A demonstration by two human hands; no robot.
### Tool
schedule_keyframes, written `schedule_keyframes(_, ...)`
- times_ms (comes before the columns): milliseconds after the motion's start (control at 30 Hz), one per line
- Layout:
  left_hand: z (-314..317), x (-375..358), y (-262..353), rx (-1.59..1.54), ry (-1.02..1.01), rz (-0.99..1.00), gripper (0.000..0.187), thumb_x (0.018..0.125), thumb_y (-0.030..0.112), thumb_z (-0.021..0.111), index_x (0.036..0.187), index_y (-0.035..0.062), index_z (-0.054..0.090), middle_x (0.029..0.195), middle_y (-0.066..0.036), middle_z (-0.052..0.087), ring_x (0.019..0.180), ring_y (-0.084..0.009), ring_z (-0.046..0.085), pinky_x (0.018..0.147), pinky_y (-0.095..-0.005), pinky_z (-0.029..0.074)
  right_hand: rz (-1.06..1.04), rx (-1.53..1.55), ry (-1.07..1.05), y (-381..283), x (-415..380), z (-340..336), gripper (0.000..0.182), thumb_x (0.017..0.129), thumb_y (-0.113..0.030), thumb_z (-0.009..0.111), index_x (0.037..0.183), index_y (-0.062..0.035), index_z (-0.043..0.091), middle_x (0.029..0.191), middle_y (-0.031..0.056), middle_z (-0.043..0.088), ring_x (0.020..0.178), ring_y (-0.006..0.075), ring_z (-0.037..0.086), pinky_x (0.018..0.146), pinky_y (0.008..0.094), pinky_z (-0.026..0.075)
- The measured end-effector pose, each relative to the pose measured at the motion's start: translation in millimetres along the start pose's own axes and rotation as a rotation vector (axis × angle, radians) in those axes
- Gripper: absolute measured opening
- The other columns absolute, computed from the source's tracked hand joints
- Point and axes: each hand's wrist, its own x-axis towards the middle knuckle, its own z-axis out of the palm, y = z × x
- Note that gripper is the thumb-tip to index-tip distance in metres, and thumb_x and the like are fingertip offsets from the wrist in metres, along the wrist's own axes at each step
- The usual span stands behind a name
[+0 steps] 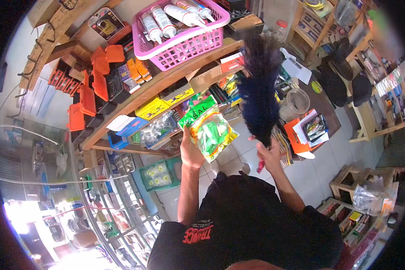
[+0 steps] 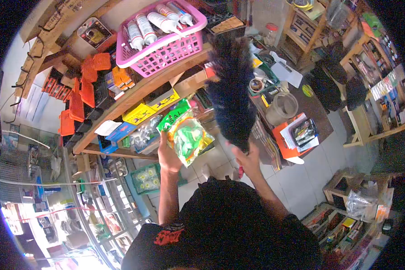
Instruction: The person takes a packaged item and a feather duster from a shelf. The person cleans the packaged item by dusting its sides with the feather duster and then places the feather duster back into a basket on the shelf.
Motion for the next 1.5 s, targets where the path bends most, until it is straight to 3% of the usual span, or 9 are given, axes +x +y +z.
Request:
schedule_keyframes(200,6,-1,-17,-0.009,-0.019,-0.063,0.049,0.1,0.042,0.036,0.136,0.0084,0.042,0.134,-0.01,0.051,0.123,-0.0307,0.049,0.106,-0.0491,0.035,0.159,0.258,-0.009,-6,5,26,0.038,0.088,-0.017,0.064,0.121,-0.0011,0.056,0.062,-0.0061,0.043,0.043,0.001,0.031,0.039,0.0194,0.026)
schedule_keyframes(300,7,-2,-21,0.034,-0.038,-0.037,0.05,0.101,0.042,0.035,0.137,0.0079,0.041,0.135,-0.01,0.05,0.123,-0.03,0.048,0.106,-0.0486,0.035,0.192,0.401,-0.042,3,6,25,0.031,0.082,-0.015,0.072,0.108,-0.0034,0.058,0.075,-0.0035,0.054,0.046,0.0006,0.039,0.037,0.0187,0.03)
schedule_keyframes(400,7,-2,-23,0.101,-0.017,-0.001,0.049,0.101,0.041,0.036,0.137,0.0079,0.041,0.135,-0.009,0.05,0.123,-0.029,0.048,0.106,-0.0475,0.036,0.232,0.322,0.038,-11,4,36,0.029,0.081,-0.012,0.073,0.105,-0.0036,0.059,0.07,-0.0057,0.047,0.045,0.0004,0.037,0.037,0.0189,0.03)
schedule_keyframes(500,13,-4,-25,0.161,0.031,0.036,0.049,0.101,0.041,0.037,0.136,0.0083,0.041,0.135,-0.008,0.05,0.123,-0.0278,0.048,0.105,-0.0465,0.037,0.229,0.308,0.033,-6,6,39,0.042,0.081,-0.008,0.072,0.119,-0.0007,0.056,0.069,-0.0073,0.043,0.044,0.0005,0.033,0.037,0.0191,0.026)
schedule_keyframes(1000,-8,-5,-23,0.253,0.133,0.143,0.046,0.1,0.042,0.041,0.135,0.0122,0.043,0.131,-0.004,0.051,0.12,-0.0253,0.05,0.103,-0.0457,0.04,0.251,0.292,0.083,-2,1,52,0.036,0.08,-0.009,0.073,0.112,0.0003,0.057,0.069,-0.0059,0.046,0.044,0.0005,0.036,0.037,0.0187,0.028)
schedule_keyframes(1200,-10,-15,-6,0.208,0.123,0.072,0.048,0.1,0.041,0.039,0.135,0.0086,0.044,0.13,-0.007,0.053,0.119,-0.027,0.052,0.102,-0.0458,0.04,0.097,0.069,0.048,-4,13,37,0.032,0.082,-0.013,0.07,0.109,0.0004,0.059,0.093,0.0064,0.068,0.042,0.0009,0.038,0.037,0.019,0.03)
schedule_keyframes(1300,-12,-17,-3,0.194,0.091,-0.001,0.048,0.1,0.039,0.04,0.135,0.0073,0.044,0.132,-0.009,0.053,0.12,-0.0274,0.052,0.103,-0.0455,0.04,0.024,-0.017,0.014,-10,27,35,0.03,0.082,-0.013,0.07,0.108,-0.0005,0.06,0.107,0.0112,0.068,0.042,0.001,0.039,0.038,0.0189,0.031)
schedule_keyframes(1333,-17,-17,-4,0.192,0.084,-0.034,0.048,0.1,0.039,0.04,0.135,0.0069,0.043,0.132,-0.009,0.053,0.12,-0.0275,0.052,0.103,-0.0453,0.04,-0.011,-0.086,-0.005,-18,32,36,0.026,0.082,-0.016,0.071,0.102,-0.0021,0.062,0.088,0.0062,0.069,0.042,0.0015,0.04,0.039,0.0192,0.03)
schedule_keyframes(1500,-21,-21,-2,0.175,0.023,-0.195,0.051,0.1,0.04,0.039,0.136,0.0046,0.042,0.133,-0.012,0.051,0.121,-0.0283,0.051,0.103,-0.0447,0.04,0.033,-0.171,-0.109,-42,44,55,0.021,0.081,-0.022,0.074,0.089,-0.0052,0.065,0.057,-0.0058,0.051,0.044,0.0015,0.04,0.039,0.0206,0.027)
